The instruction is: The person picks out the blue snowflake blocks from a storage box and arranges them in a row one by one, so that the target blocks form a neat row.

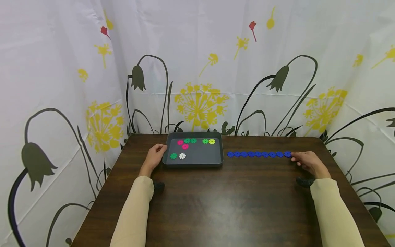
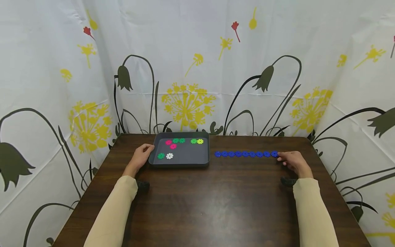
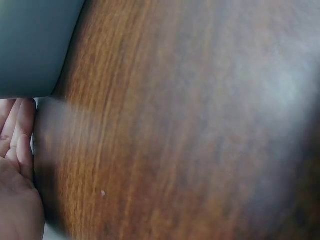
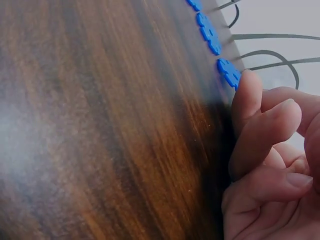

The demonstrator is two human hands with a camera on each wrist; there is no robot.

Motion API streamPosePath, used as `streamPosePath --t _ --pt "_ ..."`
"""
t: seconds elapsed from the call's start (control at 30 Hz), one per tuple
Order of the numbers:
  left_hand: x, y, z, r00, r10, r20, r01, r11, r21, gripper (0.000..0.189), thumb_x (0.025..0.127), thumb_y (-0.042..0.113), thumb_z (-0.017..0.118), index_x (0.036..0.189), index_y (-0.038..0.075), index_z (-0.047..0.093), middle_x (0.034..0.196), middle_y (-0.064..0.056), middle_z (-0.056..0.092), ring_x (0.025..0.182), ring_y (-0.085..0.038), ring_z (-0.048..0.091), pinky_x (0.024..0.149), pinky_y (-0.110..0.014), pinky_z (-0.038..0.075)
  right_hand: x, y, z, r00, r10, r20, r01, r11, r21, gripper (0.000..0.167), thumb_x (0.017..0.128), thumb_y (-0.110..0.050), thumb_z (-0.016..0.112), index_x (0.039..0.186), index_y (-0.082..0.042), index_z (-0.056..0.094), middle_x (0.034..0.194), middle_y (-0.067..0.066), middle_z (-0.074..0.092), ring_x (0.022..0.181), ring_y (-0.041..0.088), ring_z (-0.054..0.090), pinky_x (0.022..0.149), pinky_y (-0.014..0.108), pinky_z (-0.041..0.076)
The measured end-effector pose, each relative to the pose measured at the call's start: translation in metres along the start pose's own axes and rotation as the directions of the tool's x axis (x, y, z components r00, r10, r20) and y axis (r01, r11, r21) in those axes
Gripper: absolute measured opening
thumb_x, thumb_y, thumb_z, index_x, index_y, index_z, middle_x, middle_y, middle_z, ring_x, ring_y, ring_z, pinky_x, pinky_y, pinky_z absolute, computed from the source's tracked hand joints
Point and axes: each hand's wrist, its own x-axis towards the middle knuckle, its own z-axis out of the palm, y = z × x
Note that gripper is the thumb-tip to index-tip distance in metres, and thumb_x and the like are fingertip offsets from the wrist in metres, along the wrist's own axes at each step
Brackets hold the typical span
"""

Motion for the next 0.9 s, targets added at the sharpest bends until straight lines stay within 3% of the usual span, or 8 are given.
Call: streamPosePath --t 0.23,0.47,0.63,0.9 --pt "0.000 0.000 -0.002 1.000 -0.004 0.006 0.004 1.000 0.008 0.049 0.115 0.041 0.051 0.144 0.002 0.059 0.142 -0.022 0.059 0.126 -0.034 0.054 0.112 -0.051 0.043 -0.005 -0.003 0.009 1.000 -0.018 -0.010 0.018 0.999 -0.038 0.040 0.113 -0.030 0.056 0.129 0.006 0.063 0.078 -0.014 0.071 0.064 0.002 0.056 0.058 0.021 0.043" --pt "-0.002 -0.002 -0.003 1.000 -0.009 0.000 0.009 1.000 0.008 0.050 0.114 0.041 0.050 0.144 0.002 0.059 0.141 -0.021 0.059 0.124 -0.033 0.054 0.111 -0.050 0.043 -0.006 -0.002 0.014 0.999 -0.041 -0.021 0.041 0.999 -0.020 0.037 0.113 -0.028 0.054 0.127 0.005 0.063 0.077 -0.016 0.070 0.064 0.002 0.057 0.059 0.021 0.044" --pt "-0.003 -0.003 -0.002 1.000 -0.013 -0.001 0.013 1.000 0.011 0.051 0.114 0.042 0.050 0.144 0.002 0.059 0.140 -0.022 0.059 0.124 -0.034 0.054 0.110 -0.051 0.043 -0.009 0.002 0.016 0.996 -0.028 -0.085 0.029 1.000 0.010 0.037 0.114 -0.027 0.052 0.130 0.005 0.063 0.074 -0.014 0.069 0.062 0.003 0.057 0.058 0.022 0.045" --pt "-0.001 -0.005 -0.005 1.000 0.000 0.010 0.000 1.000 -0.009 0.051 0.115 0.042 0.048 0.147 0.003 0.057 0.146 -0.022 0.057 0.131 -0.037 0.054 0.115 -0.054 0.042 -0.008 0.005 0.026 0.983 -0.068 -0.171 0.073 0.997 0.021 0.035 0.112 -0.025 0.050 0.126 0.004 0.065 0.069 -0.015 0.067 0.058 0.003 0.057 0.055 0.022 0.047"
